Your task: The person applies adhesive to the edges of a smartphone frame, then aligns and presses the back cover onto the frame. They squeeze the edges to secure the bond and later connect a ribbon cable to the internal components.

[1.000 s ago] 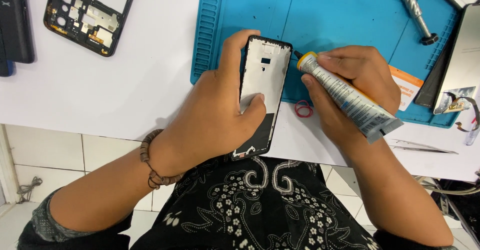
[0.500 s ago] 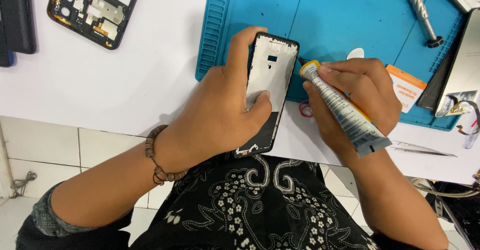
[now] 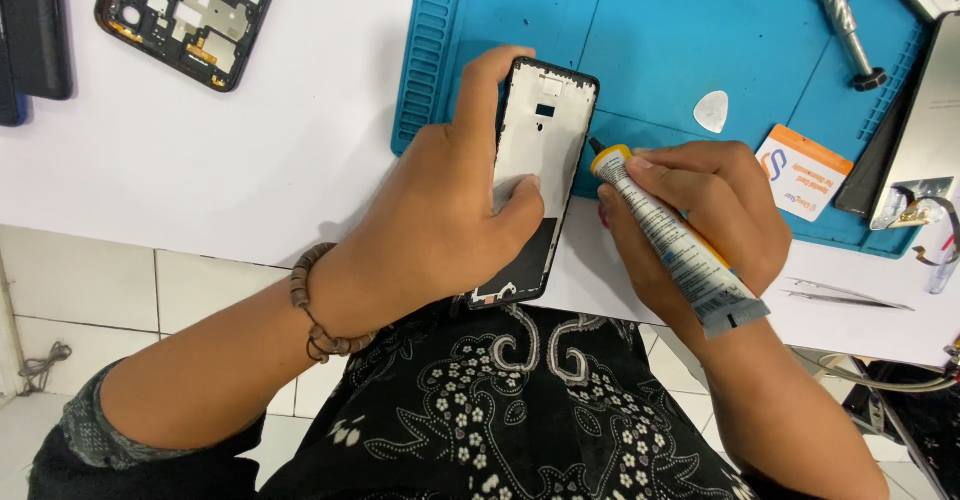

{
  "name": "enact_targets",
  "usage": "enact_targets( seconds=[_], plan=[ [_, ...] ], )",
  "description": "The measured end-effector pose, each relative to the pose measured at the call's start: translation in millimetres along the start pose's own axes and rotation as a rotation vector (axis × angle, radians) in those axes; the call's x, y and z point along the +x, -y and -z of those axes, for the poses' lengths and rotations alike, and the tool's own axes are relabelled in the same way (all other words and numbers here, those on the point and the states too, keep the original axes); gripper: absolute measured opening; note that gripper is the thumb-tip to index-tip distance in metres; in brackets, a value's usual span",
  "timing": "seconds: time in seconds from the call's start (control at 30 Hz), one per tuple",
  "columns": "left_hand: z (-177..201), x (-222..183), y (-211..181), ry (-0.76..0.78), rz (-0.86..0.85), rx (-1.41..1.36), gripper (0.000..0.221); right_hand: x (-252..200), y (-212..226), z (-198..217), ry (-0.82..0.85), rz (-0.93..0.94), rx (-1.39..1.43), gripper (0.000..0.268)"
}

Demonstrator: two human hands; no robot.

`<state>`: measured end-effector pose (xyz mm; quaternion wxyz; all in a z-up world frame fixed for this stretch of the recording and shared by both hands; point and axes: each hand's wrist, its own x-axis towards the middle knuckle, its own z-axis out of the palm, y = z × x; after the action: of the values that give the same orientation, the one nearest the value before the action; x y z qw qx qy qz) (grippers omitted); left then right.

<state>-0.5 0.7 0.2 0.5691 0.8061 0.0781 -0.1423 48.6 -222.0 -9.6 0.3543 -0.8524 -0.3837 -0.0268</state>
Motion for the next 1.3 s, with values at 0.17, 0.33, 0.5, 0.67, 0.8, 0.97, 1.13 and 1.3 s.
enact_targets(
  seconds=[0.17,0.33,0.5,0.67,0.8,0.97,1.13,1.3],
  plan=[
    [1,1,-3,0.015,0.041,0.004,0.068,-2,7,0,-0.008,-0.003,0.006,0.023],
    [0,0,-1,0.007,0.006,0.001,0.067,-8,10,1,0.005,0.0,0.002,0.023],
    [0,1,-1,0.018,0.028,0.007,0.07,-14,12,1,0.004,0.027,0.006,0.023],
    [1,1,-5,0.024,0.064,0.011,0.071,-20,15,1,0.004,0.025,0.019,0.023],
    [1,0,-5,0.028,0.069,0.02,0.071,-27,18,0,0.006,0.018,0.027,0.021],
    [-1,0,-1,0.01,0.025,0.039,0.068,-34,23,0,0.006,0.023,0.03,0.021],
    [-3,1,3,-0.012,-0.003,0.066,0.069,-40,26,1,0.021,0.026,0.039,0.023],
    [-5,2,7,-0.034,-0.044,0.076,0.069,-48,31,-1,0.007,0.021,0.029,0.022]
  ],
)
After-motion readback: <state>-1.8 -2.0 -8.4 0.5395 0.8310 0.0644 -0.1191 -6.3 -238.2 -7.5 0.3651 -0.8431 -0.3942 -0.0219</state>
